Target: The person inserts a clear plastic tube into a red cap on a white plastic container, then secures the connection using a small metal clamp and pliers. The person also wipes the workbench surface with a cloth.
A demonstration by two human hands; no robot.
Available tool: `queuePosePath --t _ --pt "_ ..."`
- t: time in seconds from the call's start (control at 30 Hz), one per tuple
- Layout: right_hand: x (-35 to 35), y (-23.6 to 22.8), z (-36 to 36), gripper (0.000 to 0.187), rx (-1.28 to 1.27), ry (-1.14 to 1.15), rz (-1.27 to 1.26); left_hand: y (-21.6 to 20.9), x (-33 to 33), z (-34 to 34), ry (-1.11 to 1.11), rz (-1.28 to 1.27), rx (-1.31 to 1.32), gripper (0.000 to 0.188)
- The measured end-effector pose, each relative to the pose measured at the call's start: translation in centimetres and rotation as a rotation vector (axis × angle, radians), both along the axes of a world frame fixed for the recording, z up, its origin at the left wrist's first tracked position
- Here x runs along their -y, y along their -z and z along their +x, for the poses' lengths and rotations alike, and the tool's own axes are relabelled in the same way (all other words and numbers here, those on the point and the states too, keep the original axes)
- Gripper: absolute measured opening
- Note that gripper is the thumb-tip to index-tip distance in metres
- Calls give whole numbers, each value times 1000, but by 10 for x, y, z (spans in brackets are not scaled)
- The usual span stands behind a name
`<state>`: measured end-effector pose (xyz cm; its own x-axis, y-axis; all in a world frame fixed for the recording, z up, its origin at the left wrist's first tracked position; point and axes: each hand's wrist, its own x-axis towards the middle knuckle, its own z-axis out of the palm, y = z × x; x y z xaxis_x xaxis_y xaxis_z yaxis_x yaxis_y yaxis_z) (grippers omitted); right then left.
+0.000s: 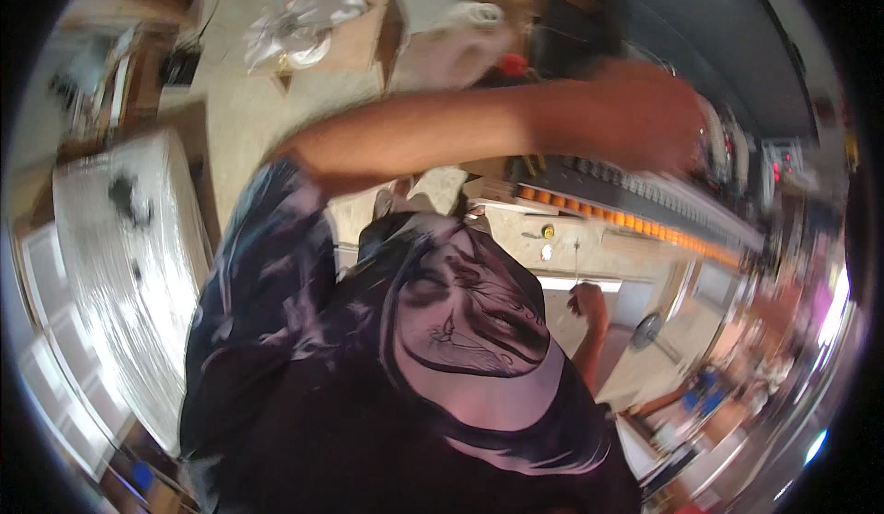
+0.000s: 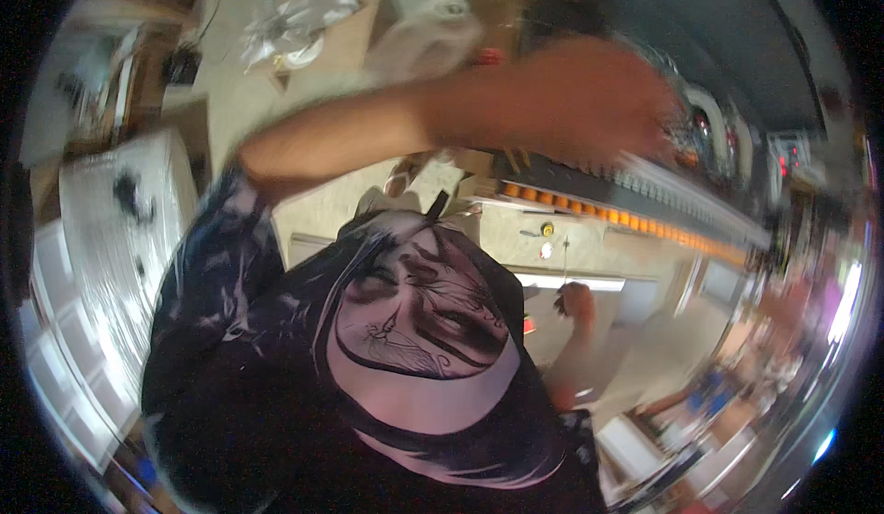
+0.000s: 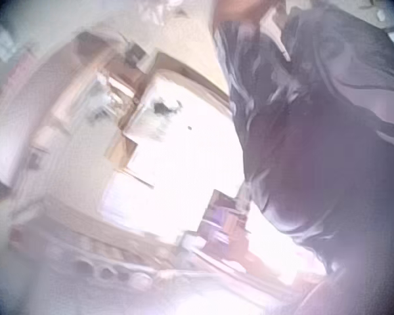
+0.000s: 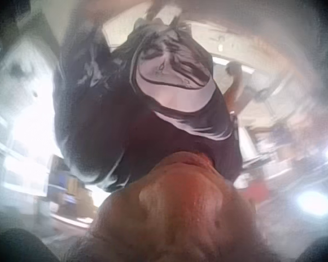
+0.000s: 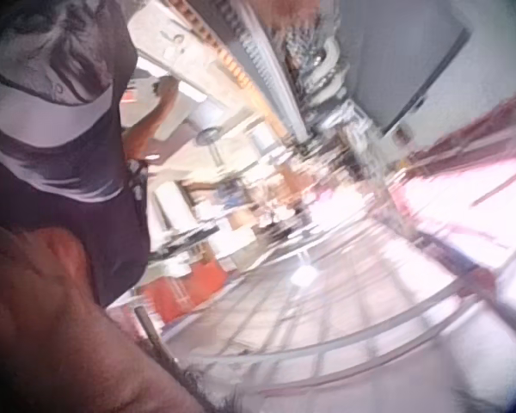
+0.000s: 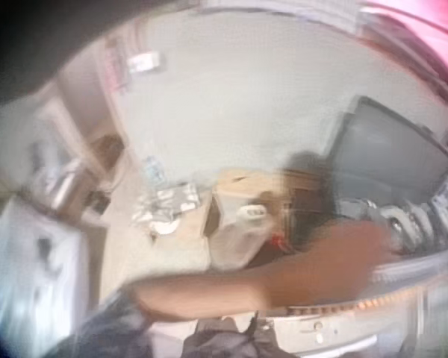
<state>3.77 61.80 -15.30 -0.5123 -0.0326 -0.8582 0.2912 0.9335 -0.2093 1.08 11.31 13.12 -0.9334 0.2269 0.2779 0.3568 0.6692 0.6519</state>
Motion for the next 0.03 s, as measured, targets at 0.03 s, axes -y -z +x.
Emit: queuePosePath --t 0.03 --pt "20 7 -28 25 24 -116 9 35 3 -14 280 558 178 43"
